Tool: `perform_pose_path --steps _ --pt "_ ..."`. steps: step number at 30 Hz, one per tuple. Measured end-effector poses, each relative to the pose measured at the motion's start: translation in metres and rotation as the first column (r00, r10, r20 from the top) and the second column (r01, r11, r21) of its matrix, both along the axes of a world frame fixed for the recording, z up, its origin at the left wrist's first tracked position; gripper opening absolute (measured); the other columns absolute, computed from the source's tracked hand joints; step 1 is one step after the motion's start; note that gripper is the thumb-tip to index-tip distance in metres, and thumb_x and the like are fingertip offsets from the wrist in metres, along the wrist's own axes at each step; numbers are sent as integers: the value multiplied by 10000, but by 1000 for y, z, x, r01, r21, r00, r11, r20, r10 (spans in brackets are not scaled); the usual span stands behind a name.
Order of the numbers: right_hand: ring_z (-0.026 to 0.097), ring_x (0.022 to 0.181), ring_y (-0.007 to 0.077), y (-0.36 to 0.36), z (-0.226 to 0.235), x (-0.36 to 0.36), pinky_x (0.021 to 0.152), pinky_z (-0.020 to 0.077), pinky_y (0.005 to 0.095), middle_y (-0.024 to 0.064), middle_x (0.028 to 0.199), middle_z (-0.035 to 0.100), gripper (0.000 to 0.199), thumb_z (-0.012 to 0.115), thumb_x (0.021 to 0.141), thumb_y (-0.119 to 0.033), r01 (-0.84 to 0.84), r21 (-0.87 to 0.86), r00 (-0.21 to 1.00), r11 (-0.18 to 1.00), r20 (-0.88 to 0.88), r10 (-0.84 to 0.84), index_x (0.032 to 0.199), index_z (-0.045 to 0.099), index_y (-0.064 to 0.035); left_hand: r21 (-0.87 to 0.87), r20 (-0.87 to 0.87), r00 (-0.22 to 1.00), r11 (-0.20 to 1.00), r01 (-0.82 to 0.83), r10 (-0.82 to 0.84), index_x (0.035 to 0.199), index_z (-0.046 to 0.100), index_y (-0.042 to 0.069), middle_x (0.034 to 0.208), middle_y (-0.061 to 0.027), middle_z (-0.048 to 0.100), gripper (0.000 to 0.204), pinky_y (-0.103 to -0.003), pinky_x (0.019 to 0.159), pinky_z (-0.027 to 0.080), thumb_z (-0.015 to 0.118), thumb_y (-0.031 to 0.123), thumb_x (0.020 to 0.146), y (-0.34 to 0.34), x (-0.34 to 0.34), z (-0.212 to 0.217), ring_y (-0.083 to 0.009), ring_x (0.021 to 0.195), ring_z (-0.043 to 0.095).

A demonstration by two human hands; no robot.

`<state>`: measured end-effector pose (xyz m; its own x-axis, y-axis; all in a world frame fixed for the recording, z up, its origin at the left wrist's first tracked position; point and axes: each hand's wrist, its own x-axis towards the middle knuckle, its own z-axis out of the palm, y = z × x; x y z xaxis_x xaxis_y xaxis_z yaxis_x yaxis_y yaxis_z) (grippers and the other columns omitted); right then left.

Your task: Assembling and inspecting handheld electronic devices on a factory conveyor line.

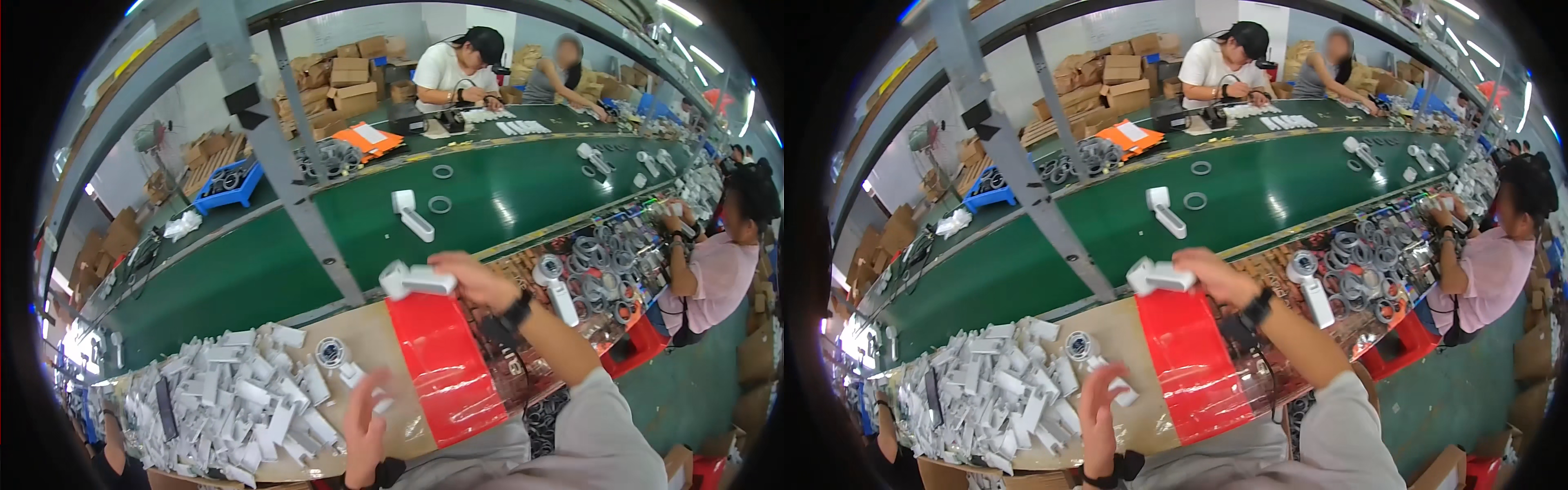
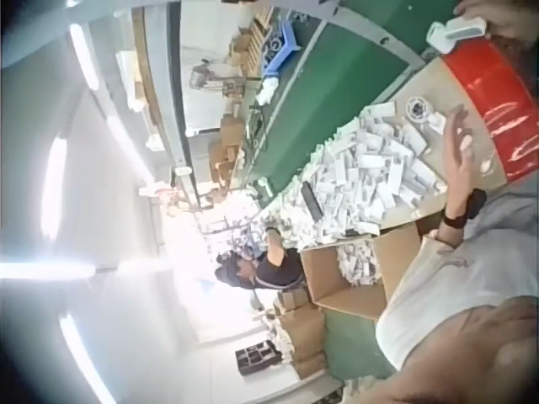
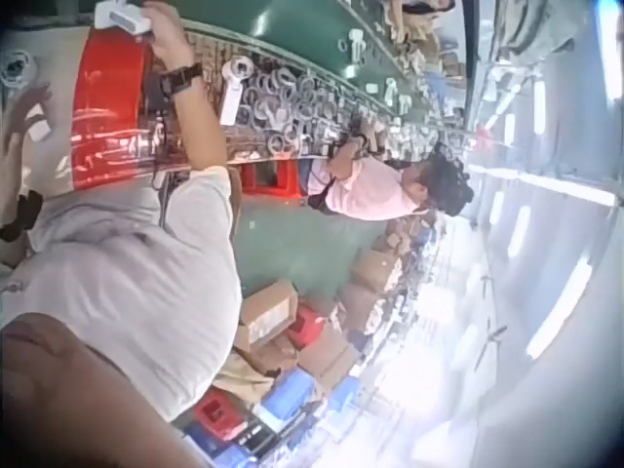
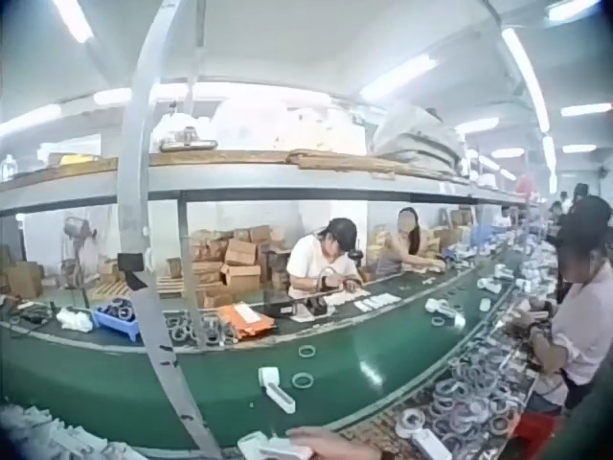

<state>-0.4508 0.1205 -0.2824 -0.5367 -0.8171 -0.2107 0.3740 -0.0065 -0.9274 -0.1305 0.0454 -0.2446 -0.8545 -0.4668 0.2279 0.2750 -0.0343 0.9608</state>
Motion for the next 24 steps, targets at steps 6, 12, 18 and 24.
perform_pose_path --steps 6,12,18,24 --pt "563 800 154 115 38 120 697 460 269 40 903 557 379 574 867 -162 -156 10 795 988 -593 132 1211 489 -28 74 180 974 986 -151 135 1414 173 1 1291 -150 433 679 -349 925 420 489 18 813 29 -77 -29 -236 1132 484" --pt "620 737 242 102 100 90 685 496 328 92 862 638 395 627 842 -273 -778 428 291 461 -404 867 1179 564 -76 382 228 974 921 -80 -10 1218 431 5 1153 -86 526 607 -313 894 444 706 -12 677 27 -62 -36 -164 1018 543" --pt "602 930 306 -31 -8 -160 758 502 390 132 961 617 274 616 793 -207 499 205 102 842 -979 178 1052 638 -121 265 183 960 951 159 -211 1200 464 17 1188 -107 531 692 -320 931 416 810 69 602 34 -50 -46 -171 1073 527" --pt "572 865 318 -63 -46 -174 713 479 377 153 897 584 216 709 705 -191 428 384 245 818 -921 304 847 614 -59 202 147 974 969 141 -173 1160 499 19 1221 -129 522 667 -345 937 413 826 116 587 22 -40 -54 -211 1107 529"
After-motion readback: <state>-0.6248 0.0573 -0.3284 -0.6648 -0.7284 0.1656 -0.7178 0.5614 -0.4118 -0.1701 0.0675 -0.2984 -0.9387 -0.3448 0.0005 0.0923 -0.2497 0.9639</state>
